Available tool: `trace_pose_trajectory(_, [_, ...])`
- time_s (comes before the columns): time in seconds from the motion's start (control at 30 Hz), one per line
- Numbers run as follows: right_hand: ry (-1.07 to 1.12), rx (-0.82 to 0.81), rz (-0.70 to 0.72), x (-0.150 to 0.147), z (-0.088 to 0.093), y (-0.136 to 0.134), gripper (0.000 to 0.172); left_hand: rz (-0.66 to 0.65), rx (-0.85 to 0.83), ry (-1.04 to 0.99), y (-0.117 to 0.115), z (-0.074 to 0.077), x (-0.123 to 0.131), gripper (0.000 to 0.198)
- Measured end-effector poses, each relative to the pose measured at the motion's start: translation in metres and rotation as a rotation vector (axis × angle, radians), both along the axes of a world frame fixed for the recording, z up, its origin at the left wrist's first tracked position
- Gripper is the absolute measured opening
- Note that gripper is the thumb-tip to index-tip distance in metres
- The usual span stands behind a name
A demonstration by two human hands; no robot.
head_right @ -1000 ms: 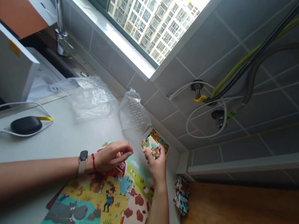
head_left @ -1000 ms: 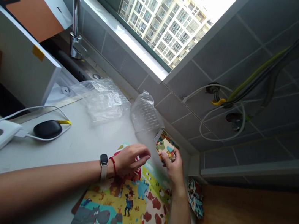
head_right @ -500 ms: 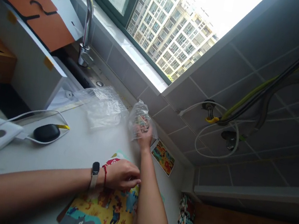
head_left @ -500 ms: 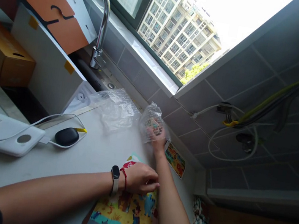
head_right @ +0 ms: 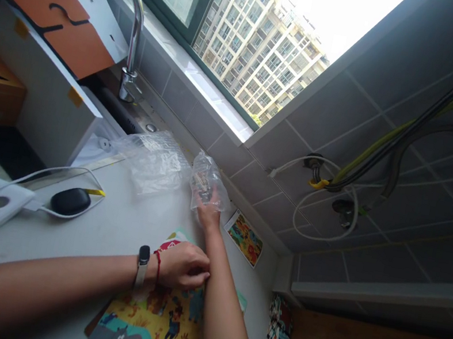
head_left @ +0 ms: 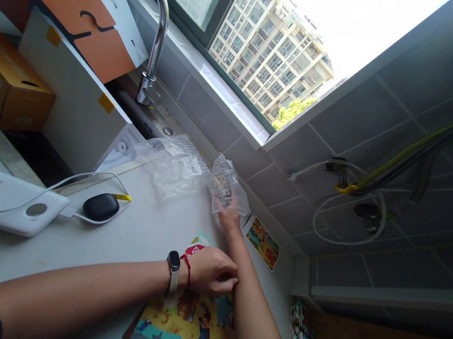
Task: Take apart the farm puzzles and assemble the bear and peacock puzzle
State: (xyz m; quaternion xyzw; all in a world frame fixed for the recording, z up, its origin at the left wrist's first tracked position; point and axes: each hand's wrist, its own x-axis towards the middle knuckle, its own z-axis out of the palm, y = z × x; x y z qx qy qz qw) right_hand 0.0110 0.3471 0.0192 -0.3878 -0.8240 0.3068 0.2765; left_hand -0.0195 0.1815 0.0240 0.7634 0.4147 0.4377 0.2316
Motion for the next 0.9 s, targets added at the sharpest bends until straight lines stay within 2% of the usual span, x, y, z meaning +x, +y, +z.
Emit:
trace_pose_trajectory(0.13, [-0.056,0.032,-0.015,0.034,0.003,-0.017,0.071,0.058,-0.049,-0.033,0.001,-0.002,0.000,0.026])
trace_pose_trajectory(0.27, [-0.100,0.043,-0.007,0.082,0.016,-0.044,0.049,0.086,-0.100,-0.106,0.002,-0.001,-0.001,0.027])
trace_pose_trajectory(0.43, [-0.111,0.043,-0.085,0.152,0.032,-0.100,0.037,0.100,-0.121,-0.140,0.002,0.002,-0.003,0.029])
trace_pose_trajectory(0.57, [-0.064,0.009,-0.187,0.195,0.030,-0.144,0.032,0.086,-0.150,-0.187,0.002,0.004,-0.005,0.033])
trace_pose_trajectory(0.67, [0.018,-0.001,-0.269,0.213,0.024,-0.160,0.032,0.125,-0.195,-0.231,0.001,0.002,-0.006,0.037])
trace_pose_trajectory(0.77, [0.107,-0.027,-0.359,0.221,0.022,-0.162,0.032,0.162,-0.249,-0.218,0.001,0.001,-0.005,0.040])
trace_pose_trajectory(0.9, [0.176,-0.021,-0.402,0.226,0.023,-0.160,0.032,0.137,-0.315,-0.142,0.005,0.014,-0.007,0.045])
